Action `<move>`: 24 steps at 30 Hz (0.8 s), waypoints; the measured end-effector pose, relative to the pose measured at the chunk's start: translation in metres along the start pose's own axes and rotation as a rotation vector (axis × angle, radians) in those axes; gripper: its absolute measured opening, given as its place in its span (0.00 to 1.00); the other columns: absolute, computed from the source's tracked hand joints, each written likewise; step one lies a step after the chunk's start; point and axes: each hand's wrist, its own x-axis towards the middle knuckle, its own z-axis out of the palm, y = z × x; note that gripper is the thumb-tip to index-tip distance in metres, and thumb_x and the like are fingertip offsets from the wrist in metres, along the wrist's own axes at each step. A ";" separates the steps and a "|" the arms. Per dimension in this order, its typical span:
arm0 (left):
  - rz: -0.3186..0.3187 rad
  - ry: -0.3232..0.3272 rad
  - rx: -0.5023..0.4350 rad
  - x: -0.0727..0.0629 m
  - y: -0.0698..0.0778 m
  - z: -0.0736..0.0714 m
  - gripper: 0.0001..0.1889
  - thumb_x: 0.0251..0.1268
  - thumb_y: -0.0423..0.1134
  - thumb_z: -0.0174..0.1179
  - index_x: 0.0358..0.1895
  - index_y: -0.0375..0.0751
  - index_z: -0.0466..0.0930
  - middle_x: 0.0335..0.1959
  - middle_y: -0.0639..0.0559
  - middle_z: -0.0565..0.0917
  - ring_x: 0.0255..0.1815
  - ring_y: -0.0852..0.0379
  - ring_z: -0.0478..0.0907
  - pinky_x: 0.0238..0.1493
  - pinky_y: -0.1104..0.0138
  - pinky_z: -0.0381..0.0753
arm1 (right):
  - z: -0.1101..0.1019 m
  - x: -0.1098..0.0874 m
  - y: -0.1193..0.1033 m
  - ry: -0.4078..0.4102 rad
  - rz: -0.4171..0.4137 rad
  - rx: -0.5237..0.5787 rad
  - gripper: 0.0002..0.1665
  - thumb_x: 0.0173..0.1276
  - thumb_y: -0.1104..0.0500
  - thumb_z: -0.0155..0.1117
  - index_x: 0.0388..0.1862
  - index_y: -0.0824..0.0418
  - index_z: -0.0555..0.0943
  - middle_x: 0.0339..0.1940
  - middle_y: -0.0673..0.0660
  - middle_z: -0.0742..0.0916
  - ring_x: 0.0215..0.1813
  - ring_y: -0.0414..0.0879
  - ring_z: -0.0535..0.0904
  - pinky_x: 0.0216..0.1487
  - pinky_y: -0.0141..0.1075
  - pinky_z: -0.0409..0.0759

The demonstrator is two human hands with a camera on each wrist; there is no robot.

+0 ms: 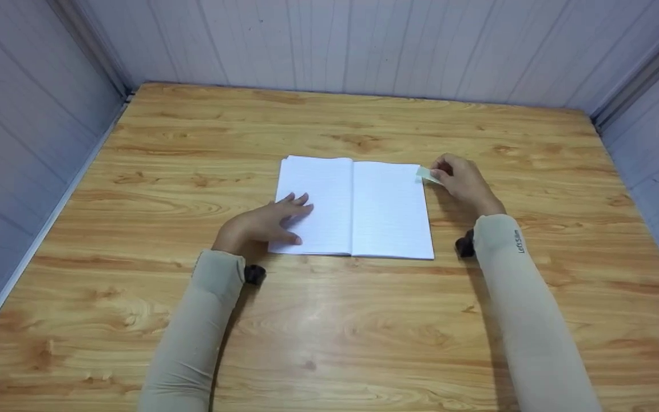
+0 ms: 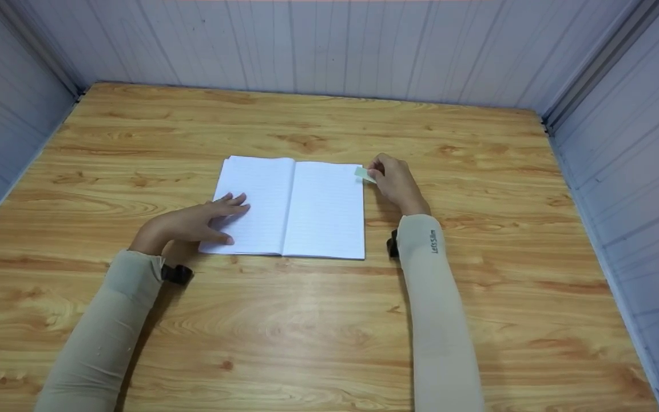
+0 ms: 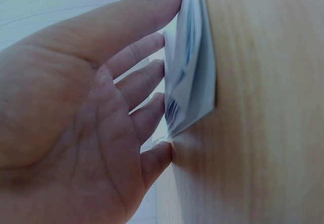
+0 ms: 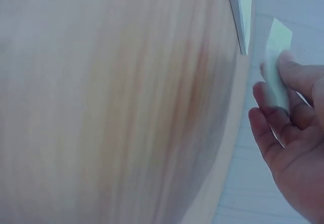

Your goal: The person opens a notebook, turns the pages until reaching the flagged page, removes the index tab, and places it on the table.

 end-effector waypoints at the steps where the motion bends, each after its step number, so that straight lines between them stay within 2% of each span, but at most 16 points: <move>1: 0.000 0.001 0.001 0.000 0.000 0.000 0.39 0.65 0.40 0.61 0.76 0.49 0.50 0.80 0.54 0.40 0.80 0.51 0.28 0.77 0.51 0.29 | -0.001 0.000 0.000 0.005 0.000 0.007 0.14 0.76 0.58 0.50 0.50 0.66 0.75 0.49 0.62 0.80 0.49 0.50 0.72 0.52 0.42 0.71; 7: 0.002 -0.004 0.022 0.000 -0.001 -0.001 0.40 0.66 0.41 0.60 0.76 0.49 0.48 0.80 0.53 0.39 0.80 0.50 0.28 0.77 0.51 0.30 | -0.006 -0.001 0.002 0.017 0.040 0.048 0.18 0.76 0.54 0.50 0.53 0.66 0.76 0.52 0.63 0.81 0.55 0.51 0.74 0.59 0.46 0.72; 12: 0.000 0.000 0.024 -0.001 0.000 -0.001 0.39 0.66 0.41 0.60 0.76 0.49 0.49 0.80 0.53 0.40 0.80 0.50 0.29 0.77 0.51 0.30 | -0.010 -0.004 0.004 0.019 0.076 0.070 0.19 0.72 0.50 0.56 0.51 0.63 0.79 0.52 0.62 0.82 0.55 0.50 0.75 0.60 0.46 0.72; 17: 0.012 0.000 0.021 -0.001 0.001 -0.001 0.39 0.66 0.41 0.60 0.76 0.48 0.49 0.80 0.52 0.40 0.80 0.50 0.28 0.77 0.51 0.29 | -0.014 -0.005 0.008 0.032 0.113 0.096 0.19 0.69 0.49 0.59 0.49 0.61 0.82 0.51 0.60 0.84 0.53 0.49 0.77 0.56 0.43 0.74; 24: 0.027 0.004 -0.002 0.001 0.000 0.000 0.39 0.65 0.40 0.61 0.76 0.47 0.50 0.80 0.53 0.40 0.80 0.50 0.29 0.77 0.50 0.29 | -0.019 -0.002 0.015 0.050 0.135 0.055 0.21 0.70 0.49 0.60 0.50 0.64 0.83 0.52 0.63 0.84 0.51 0.48 0.76 0.51 0.39 0.73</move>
